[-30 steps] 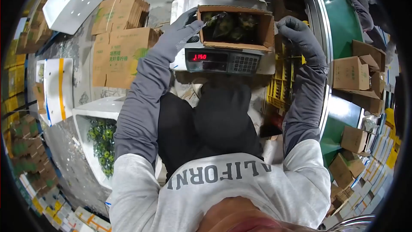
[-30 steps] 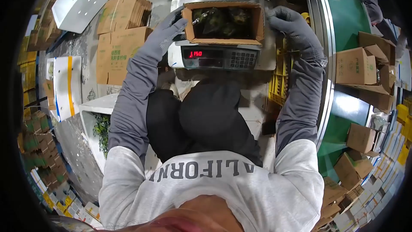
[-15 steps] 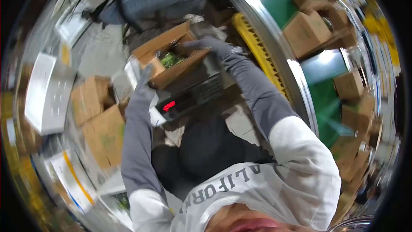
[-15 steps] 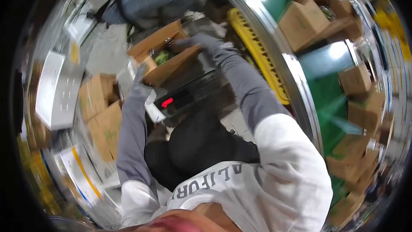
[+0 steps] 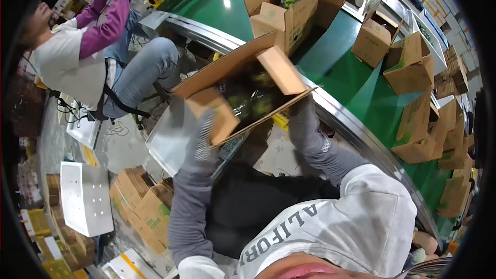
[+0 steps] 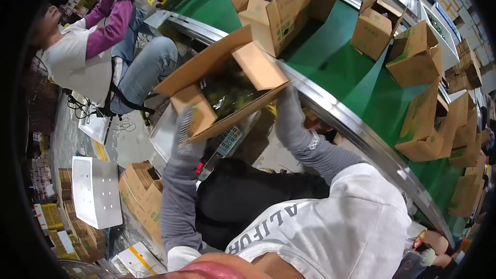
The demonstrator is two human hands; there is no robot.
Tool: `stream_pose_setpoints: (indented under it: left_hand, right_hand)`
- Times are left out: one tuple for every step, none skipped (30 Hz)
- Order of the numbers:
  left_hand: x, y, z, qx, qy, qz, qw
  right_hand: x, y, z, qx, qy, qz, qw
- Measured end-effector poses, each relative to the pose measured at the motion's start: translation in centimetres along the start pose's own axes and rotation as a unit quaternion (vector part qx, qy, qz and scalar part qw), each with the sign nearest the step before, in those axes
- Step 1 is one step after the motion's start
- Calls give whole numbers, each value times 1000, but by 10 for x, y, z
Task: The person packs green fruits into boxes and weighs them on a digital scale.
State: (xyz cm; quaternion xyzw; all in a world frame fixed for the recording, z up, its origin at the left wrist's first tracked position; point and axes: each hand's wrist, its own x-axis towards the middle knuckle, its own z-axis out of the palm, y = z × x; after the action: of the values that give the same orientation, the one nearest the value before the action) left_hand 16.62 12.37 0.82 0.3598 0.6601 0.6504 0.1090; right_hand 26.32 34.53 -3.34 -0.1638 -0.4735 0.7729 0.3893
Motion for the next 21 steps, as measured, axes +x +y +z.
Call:
stream_pose_setpoints:
  left_hand:
    - [19,14,22,15,-47,-32,998]
    - [39,-19,47,-37,-75,135,987]
    - [59,11,77,-129,-75,17,989]
    - [79,41,106,-243,-46,-107,963]
    - [98,70,136,-343,8,-214,915]
    - [113,58,156,-287,26,-258,922]
    - [131,31,180,-201,6,-247,948]
    - [143,34,194,-37,24,-294,955]
    - [146,21,209,-113,31,-248,962]
    - [148,9,220,-51,67,-250,964]
    - [146,14,225,-61,64,-273,958]
    - [143,18,225,-70,70,-299,949]
    - [144,-5,229,-67,50,-262,961]
    - [141,-32,218,-59,44,-231,970]
    - [134,0,180,-23,-9,-239,971]
    - [123,35,143,10,-66,-251,966]
    - [113,21,119,64,-26,-246,967]
    - [105,9,92,123,6,-242,963]
    - [88,23,52,170,2,-260,951]
    - [64,15,16,231,61,-267,934]
    - [38,-4,-28,287,90,-232,925]
  right_hand:
    - [16,-25,-14,-103,21,-81,991]
    - [32,-51,-28,-198,56,-154,966]
    - [48,-72,-35,-171,72,-175,967]
    - [66,-88,-40,-79,64,-152,983]
    - [85,-101,-45,4,59,-120,991]
    - [101,-106,-51,27,52,-114,992]
    - [123,-95,-71,-55,60,-174,981]
    - [139,-84,-91,-136,66,-234,960]
    - [140,-89,-88,-49,117,-118,985]
    - [137,-92,-81,35,163,5,986]
    - [121,-88,-74,-81,127,-29,988]
    - [96,-95,-61,-295,99,-129,942]
    - [70,-99,-44,-351,82,-203,910]
    - [52,-94,-33,-303,54,-228,924]
    - [30,-91,-21,-450,45,-309,837]
    - [17,-78,-19,-460,-17,-357,813]
    - [0,-70,-4,-398,-67,-346,847]
    - [-15,-65,12,-332,-110,-330,877]
    - [-24,-60,20,-360,-158,-316,863]
    - [-28,-51,28,-388,-199,-307,846]
    - [-30,-37,36,-346,-252,-282,859]
